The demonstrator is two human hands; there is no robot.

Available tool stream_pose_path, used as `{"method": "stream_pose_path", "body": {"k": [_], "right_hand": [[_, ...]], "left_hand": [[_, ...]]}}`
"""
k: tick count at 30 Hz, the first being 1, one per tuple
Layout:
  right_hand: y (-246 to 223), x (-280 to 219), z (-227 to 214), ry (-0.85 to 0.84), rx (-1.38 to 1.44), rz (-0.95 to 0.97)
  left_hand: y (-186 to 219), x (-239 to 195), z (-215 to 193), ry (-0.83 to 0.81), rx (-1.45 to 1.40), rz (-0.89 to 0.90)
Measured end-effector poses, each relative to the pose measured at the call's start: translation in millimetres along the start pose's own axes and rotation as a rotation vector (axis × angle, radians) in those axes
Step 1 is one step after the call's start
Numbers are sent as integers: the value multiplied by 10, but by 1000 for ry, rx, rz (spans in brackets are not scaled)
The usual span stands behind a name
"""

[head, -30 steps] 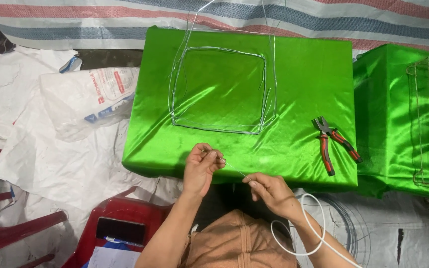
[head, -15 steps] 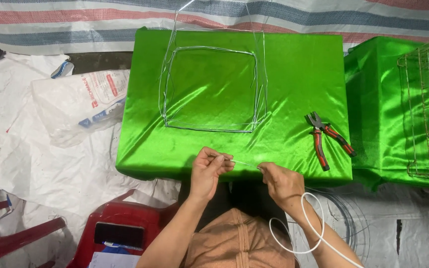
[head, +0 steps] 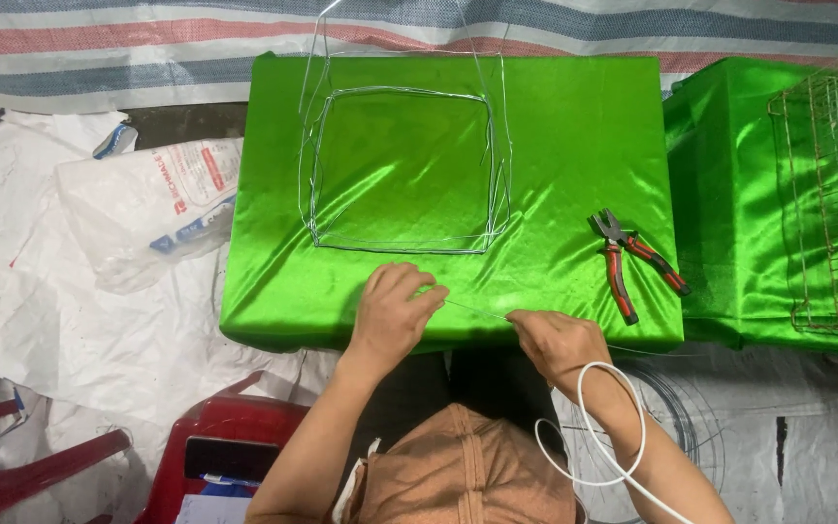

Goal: The person is using pliers and their hands to bend, twist, and cut metal wire to construct a rectangular frame on a green-covered table.

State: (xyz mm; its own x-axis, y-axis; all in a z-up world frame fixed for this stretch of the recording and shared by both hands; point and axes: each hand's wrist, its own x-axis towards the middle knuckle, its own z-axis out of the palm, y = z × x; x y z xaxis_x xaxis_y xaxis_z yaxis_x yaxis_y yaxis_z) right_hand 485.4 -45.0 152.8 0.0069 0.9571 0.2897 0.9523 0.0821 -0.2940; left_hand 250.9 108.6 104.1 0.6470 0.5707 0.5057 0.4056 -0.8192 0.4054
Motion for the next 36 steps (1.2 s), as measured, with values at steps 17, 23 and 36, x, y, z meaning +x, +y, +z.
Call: {"method": "stream_pose_path", "body": {"k": [17, 23, 36], "right_hand": [[148, 105, 91, 200, -298, 16], [45, 177, 131, 341, -213, 133], [230, 669, -278, 283, 155, 264]], "left_hand": [[417, -154, 21, -424, -203, -182], [755, -243, 402, -466, -639, -307], [236, 698, 359, -174, -49, -73]]}}
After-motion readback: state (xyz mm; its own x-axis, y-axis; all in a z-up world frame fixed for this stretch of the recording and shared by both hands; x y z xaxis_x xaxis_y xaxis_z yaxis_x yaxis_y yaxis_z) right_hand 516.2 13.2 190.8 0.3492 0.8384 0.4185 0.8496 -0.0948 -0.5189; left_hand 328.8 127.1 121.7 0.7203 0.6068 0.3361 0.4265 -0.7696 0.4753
